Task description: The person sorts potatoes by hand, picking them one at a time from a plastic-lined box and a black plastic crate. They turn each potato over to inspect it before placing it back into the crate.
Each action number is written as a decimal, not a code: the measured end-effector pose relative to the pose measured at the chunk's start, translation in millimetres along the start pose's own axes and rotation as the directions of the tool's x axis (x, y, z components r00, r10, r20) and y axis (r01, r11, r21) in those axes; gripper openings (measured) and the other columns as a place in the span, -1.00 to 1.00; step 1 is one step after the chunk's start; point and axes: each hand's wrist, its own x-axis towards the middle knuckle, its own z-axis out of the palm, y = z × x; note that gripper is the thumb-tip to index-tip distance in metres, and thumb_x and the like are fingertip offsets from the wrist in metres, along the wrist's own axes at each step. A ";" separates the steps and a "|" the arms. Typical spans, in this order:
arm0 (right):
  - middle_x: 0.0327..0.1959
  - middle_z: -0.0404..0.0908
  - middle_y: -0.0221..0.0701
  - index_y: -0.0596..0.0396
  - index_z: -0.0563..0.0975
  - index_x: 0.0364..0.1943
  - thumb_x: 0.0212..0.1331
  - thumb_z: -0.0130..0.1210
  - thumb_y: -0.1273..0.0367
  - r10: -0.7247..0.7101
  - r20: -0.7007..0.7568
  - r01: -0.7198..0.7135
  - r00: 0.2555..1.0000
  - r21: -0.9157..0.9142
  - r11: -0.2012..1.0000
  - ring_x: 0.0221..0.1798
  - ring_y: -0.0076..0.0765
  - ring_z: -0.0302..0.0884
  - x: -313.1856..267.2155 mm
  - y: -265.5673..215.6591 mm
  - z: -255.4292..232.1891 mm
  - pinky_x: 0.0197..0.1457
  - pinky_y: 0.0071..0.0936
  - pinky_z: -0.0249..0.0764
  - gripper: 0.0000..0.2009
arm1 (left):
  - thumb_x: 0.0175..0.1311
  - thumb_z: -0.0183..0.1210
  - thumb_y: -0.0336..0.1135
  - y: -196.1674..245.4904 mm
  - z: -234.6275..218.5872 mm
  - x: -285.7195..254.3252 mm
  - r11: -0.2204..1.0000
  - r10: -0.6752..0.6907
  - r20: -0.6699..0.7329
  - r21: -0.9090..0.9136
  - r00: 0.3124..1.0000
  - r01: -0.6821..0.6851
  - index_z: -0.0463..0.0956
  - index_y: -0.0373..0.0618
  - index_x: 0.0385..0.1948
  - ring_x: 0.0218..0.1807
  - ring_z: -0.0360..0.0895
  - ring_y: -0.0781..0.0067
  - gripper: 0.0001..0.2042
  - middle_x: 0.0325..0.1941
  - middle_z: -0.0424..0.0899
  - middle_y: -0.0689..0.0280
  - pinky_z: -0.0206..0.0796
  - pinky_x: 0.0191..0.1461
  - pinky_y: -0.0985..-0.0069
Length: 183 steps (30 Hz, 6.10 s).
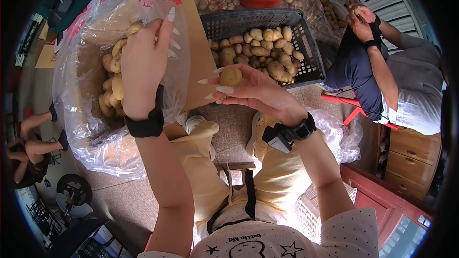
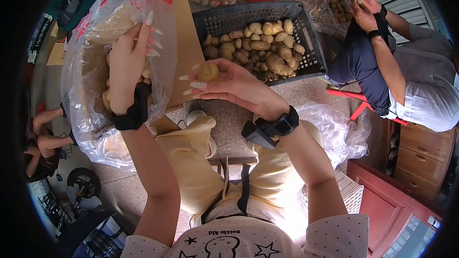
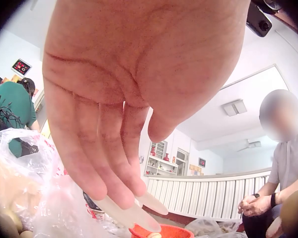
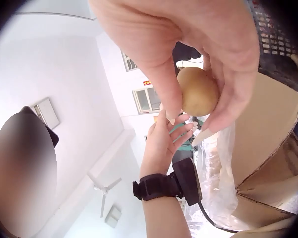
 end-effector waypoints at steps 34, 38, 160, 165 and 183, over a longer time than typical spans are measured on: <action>-0.25 0.65 -0.26 0.24 0.51 -0.12 0.24 -0.38 -0.29 0.148 -0.203 -0.154 0.968 -0.013 0.988 -0.19 -0.42 0.56 8.8 -0.7 -5.9 -0.03 -0.53 0.44 -0.21 | 0.36 -0.07 0.03 -0.9 7.9 -1.5 0.958 0.031 0.210 -0.285 0.977 0.031 0.56 -0.26 -0.25 -0.36 0.58 0.11 -0.55 -0.51 0.59 0.08 0.33 -0.21 0.37; -0.31 0.62 -0.40 0.14 0.52 -0.17 0.23 -0.36 -0.29 0.124 -0.227 -0.130 0.966 -0.014 0.991 -0.24 -0.53 0.53 9.0 -0.4 -4.1 -0.07 -0.59 0.41 -0.26 | 0.33 0.03 -0.02 7.5 12.1 -6.1 0.881 0.177 0.345 -0.473 0.922 0.008 0.54 -0.30 -0.14 -0.28 0.61 0.27 -0.57 -0.38 0.65 0.13 0.35 -0.16 0.43; -0.55 0.60 -0.39 0.24 0.58 -0.44 0.34 -0.05 0.16 -0.274 -0.317 -0.129 0.908 -0.833 0.539 -0.45 -0.55 0.54 -17.9 -11.2 -49.9 -0.28 -0.61 0.39 -0.60 | 0.26 0.10 -0.30 30.1 -49.3 -24.0 0.799 0.113 0.039 -0.598 0.993 -0.068 0.53 -0.27 -0.11 -0.42 0.48 0.57 -0.73 -0.50 0.52 0.32 0.30 -0.36 0.63; -0.55 0.59 -0.14 0.12 0.60 -0.43 0.24 -0.01 0.20 -0.554 -0.330 -0.202 0.765 -0.939 0.279 -0.42 0.03 0.58 -19.3 -13.2 -55.0 -0.29 -0.19 0.46 -0.70 | 0.24 0.10 -0.28 66.2 -84.5 -62.8 0.603 0.464 -0.098 -0.694 0.881 -0.394 0.53 -0.23 -0.24 -0.38 0.51 0.46 -0.79 -0.47 0.52 0.28 0.35 -0.37 0.56; -0.55 0.59 -0.17 0.08 0.60 -0.43 0.24 0.00 0.17 -0.505 -0.353 -0.363 0.788 -0.928 0.083 -0.43 0.00 0.58 -19.1 -13.6 -44.4 -0.31 -0.19 0.50 -0.70 | -0.08 0.32 -0.20 116.3 -125.4 -86.2 0.808 0.447 0.183 -0.502 0.875 -0.308 0.43 0.23 -0.55 -0.42 0.46 0.36 -0.81 -0.37 0.39 0.44 0.40 -0.46 0.42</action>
